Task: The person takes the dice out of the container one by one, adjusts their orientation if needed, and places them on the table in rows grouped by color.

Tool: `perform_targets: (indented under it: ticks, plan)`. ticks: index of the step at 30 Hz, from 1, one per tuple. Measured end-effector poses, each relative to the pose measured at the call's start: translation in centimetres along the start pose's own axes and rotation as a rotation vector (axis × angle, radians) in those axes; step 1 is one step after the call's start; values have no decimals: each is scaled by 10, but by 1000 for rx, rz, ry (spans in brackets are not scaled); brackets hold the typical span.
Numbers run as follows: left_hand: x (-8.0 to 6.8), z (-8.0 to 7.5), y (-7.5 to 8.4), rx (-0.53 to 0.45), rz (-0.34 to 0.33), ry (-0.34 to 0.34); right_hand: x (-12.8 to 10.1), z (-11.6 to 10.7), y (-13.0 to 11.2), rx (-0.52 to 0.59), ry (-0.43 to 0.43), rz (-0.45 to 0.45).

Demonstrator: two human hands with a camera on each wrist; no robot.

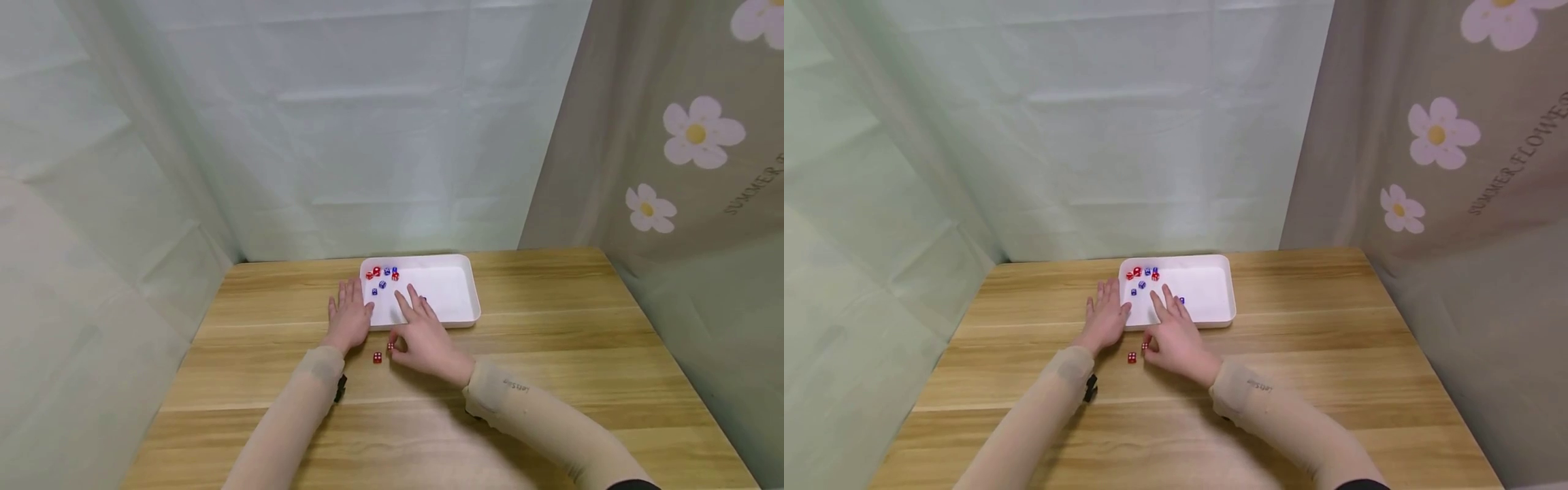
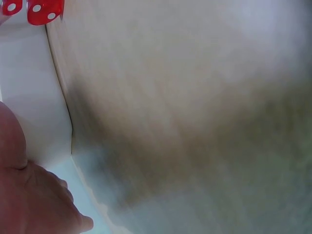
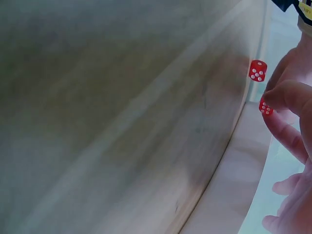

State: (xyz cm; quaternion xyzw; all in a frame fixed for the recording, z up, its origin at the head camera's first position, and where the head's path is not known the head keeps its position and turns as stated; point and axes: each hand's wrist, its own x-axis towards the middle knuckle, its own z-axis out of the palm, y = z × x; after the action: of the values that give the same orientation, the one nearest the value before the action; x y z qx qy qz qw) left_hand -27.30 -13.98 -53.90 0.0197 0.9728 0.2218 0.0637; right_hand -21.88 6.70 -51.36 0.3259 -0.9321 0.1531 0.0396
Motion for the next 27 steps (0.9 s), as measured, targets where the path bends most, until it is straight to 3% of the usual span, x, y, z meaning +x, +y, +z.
perform_targets:
  ticks: [27]
  plan:
    - [-1,-1,4,1,-20,8,-2,3,-8,-62,-54,-34]
